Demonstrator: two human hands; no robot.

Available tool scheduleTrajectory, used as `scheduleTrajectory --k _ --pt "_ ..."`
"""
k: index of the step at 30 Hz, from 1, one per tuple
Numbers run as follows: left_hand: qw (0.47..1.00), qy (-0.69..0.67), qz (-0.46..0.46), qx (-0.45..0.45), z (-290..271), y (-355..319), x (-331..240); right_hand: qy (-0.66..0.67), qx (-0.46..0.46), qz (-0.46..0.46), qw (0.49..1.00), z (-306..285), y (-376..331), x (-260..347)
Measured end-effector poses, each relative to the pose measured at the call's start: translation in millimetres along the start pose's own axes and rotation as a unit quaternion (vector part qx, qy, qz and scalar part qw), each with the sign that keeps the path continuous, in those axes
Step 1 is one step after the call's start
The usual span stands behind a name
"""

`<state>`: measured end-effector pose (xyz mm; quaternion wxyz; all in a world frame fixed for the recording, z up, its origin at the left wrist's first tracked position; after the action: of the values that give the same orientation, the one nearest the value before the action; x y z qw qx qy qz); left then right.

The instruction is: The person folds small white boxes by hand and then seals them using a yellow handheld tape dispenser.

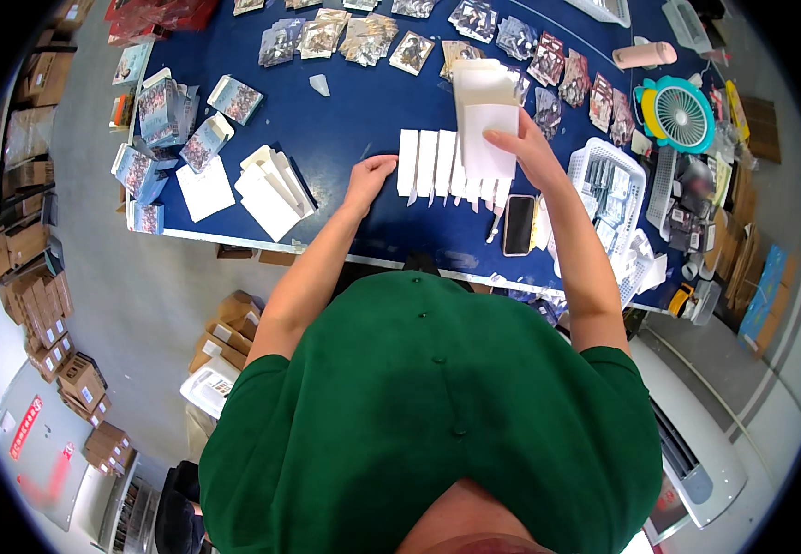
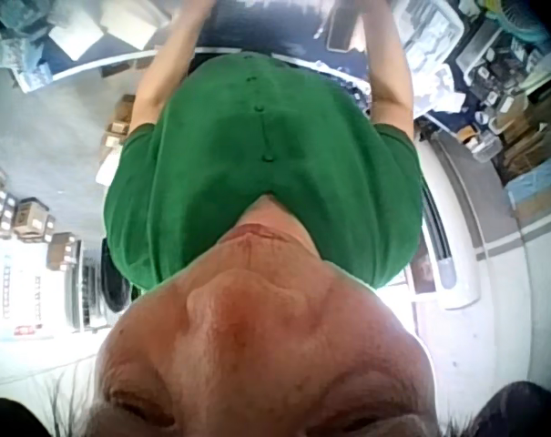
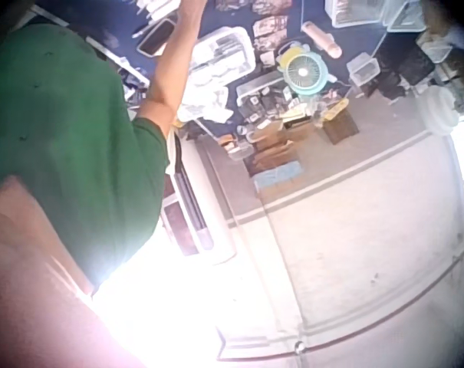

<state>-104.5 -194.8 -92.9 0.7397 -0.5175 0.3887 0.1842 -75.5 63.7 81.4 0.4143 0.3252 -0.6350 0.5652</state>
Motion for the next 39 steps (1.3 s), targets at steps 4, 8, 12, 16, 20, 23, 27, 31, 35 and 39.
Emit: scheduleTrajectory --k 4,8,12,16,20,23,27,31,35,39 --pt "0.995 -0.030 0.090 -0.007 9 -5 14 -0.222 0.054 -0.144 0.963 45 34 39" --pt "0.991 0.019 0.127 -0.047 24 -20 12 -0.322 0.057 -0.207 0.922 93 73 61" --pt "0.984 0.019 0.162 -0.065 30 -34 14 -0.056 0.154 0.052 0.985 150 101 22" --pt "0.971 0.061 0.217 -0.078 32 -39 19 -0.170 0.225 0.015 0.959 189 97 -1" --pt "0.957 0.093 0.255 -0.107 31 -46 12 -0.530 0.253 -0.346 0.732 225 84 40" --pt "0.955 0.091 0.256 -0.119 32 -47 9 -0.524 0.233 -0.254 0.779 230 109 34" --pt "0.969 0.057 0.213 -0.112 30 -45 10 -0.345 0.189 -0.021 0.919 226 114 -8" --pt "0.978 -0.021 0.185 -0.088 30 -37 25 -0.412 0.229 -0.321 0.821 237 81 16" --pt "0.990 -0.038 0.131 -0.040 16 -11 52 -0.521 0.346 -0.257 0.737 234 63 56" --pt "0.986 -0.129 0.099 0.038 14 7 62 -0.301 0.234 -0.037 0.924 205 77 41"
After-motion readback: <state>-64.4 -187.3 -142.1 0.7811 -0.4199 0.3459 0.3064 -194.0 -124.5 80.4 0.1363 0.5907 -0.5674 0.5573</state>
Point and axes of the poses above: each hand's wrist, its own y-axis towards the middle knuckle, its own z-axis out of the palm, x = y × z, the point moved 8 cm from there along y, towards the middle knuckle, and after that the axes turned 1 degree about -x, right-handed, at the moved point
